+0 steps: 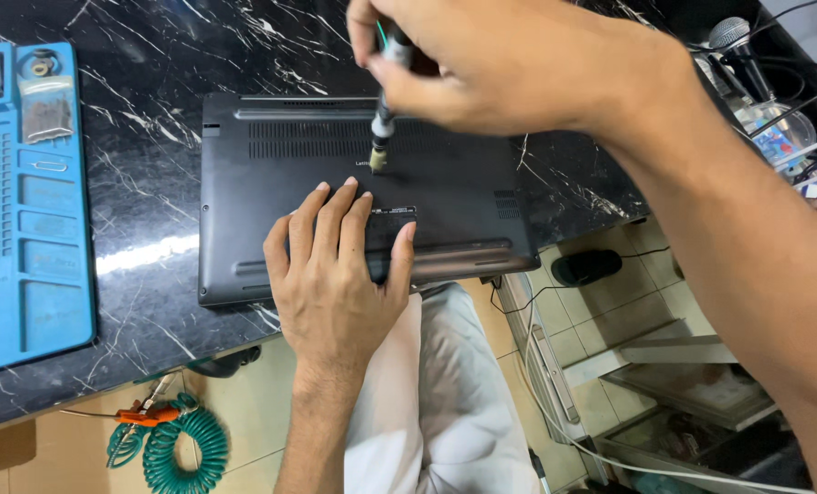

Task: The person uses a screwdriver to remove screws from the bottom casing of a laptop. They systematically unscrew fasteners from various locations on the device's underside while it rests on a workbench.

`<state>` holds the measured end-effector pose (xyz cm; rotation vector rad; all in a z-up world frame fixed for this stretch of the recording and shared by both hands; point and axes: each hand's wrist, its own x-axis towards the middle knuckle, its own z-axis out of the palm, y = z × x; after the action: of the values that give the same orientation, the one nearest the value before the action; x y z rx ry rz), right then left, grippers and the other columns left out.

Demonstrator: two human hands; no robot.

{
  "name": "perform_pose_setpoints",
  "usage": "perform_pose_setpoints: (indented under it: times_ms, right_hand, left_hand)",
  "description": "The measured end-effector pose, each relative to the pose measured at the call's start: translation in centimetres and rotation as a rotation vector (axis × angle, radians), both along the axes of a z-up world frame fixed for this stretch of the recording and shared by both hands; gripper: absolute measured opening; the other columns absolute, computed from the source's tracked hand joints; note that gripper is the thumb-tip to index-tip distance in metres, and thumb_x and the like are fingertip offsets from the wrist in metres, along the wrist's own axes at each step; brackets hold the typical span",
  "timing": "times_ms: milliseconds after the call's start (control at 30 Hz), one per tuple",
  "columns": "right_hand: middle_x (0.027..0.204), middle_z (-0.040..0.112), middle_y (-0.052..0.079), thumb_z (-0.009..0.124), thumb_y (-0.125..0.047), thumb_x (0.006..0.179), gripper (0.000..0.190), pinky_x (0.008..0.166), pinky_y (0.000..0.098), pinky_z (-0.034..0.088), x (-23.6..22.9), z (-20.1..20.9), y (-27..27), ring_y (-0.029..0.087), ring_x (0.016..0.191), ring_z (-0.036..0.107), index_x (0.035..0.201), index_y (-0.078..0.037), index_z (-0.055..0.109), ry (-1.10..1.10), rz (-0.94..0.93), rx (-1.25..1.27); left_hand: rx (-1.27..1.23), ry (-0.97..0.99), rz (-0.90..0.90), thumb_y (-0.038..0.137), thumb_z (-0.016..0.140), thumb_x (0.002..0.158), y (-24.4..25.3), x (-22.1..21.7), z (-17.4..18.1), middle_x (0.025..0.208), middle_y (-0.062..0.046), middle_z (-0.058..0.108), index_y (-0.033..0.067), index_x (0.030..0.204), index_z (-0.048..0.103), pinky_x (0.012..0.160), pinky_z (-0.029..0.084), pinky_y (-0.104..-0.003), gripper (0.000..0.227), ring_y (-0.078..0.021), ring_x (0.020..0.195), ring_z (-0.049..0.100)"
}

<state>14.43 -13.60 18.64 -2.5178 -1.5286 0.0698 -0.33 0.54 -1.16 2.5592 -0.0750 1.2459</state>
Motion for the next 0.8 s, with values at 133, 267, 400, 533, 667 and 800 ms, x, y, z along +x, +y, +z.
perform_pose_setpoints:
  times_ms: [133,267,400,533,667,800]
  right_hand:
    - [0.102,0.059,0.008,0.074,-0.023,0.091,0.044,0.066,0.0490,0.042,-0.3,-0.1,0.1,0.026,0.067,0.048,0.129,-0.011,0.057,-0.046,-0.063,-0.052]
    - [0.092,0.065,0.004,0.063,-0.028,0.122,0.014,0.062,0.0469,0.043,-0.5,0.1,0.2,0.024,0.069,0.055,0.124,-0.014,0.063,-0.064,-0.123,-0.053]
    - [0.097,0.065,0.003,0.070,-0.023,0.097,0.029,0.068,0.0448,0.045,-1.1,0.4,0.1,0.023,0.072,0.055,0.121,-0.013,0.057,-0.018,-0.127,-0.037]
    - [0.103,0.068,0.008,0.072,-0.016,0.125,0.013,0.067,0.0478,0.045,0.8,-2.1,-0.6,0.027,0.081,0.061,0.119,-0.007,0.065,-0.237,0.055,0.149]
    - [0.098,0.064,0.004,0.070,-0.011,0.097,0.032,0.068,0.0510,0.044,-0.7,-1.6,-1.6,0.029,0.069,0.058,0.122,-0.013,0.050,-0.044,-0.072,0.074]
    - [0.104,0.060,0.002,0.086,-0.013,0.121,0.032,0.079,0.0380,0.041,0.3,-4.1,-5.6,0.018,0.084,0.057,0.122,-0.012,0.054,-0.001,-0.139,0.348]
  left_hand:
    - [-0.003,0.002,-0.010,0.041,0.082,0.111,0.0,0.0,0.1,0.135,-0.011,0.085,0.0032,0.123,0.084,0.112,0.052,-0.050,0.040,-0.0327,0.132,0.075]
    - [-0.001,0.002,-0.006,0.041,0.081,0.111,0.0,0.1,0.1,0.136,-0.009,0.085,0.0047,0.123,0.084,0.112,0.052,-0.050,0.039,-0.0325,0.133,0.075]
    - [0.011,0.002,-0.002,0.041,0.082,0.111,0.0,0.1,0.1,0.136,-0.009,0.085,0.0047,0.122,0.083,0.112,0.051,-0.050,0.038,-0.0324,0.133,0.076]
    - [0.025,0.000,0.002,0.041,0.081,0.112,0.0,-0.1,0.3,0.135,-0.008,0.086,0.0052,0.123,0.084,0.112,0.052,-0.049,0.037,-0.0311,0.132,0.076]
    - [0.043,0.018,0.010,0.040,0.082,0.112,0.0,-0.2,0.5,0.136,-0.008,0.086,0.0056,0.124,0.085,0.113,0.051,-0.049,0.037,-0.0313,0.133,0.076]
    - [0.034,0.026,0.013,0.040,0.083,0.112,-0.1,-0.1,0.2,0.138,-0.007,0.085,0.0071,0.126,0.084,0.114,0.050,-0.049,0.036,-0.0309,0.135,0.075]
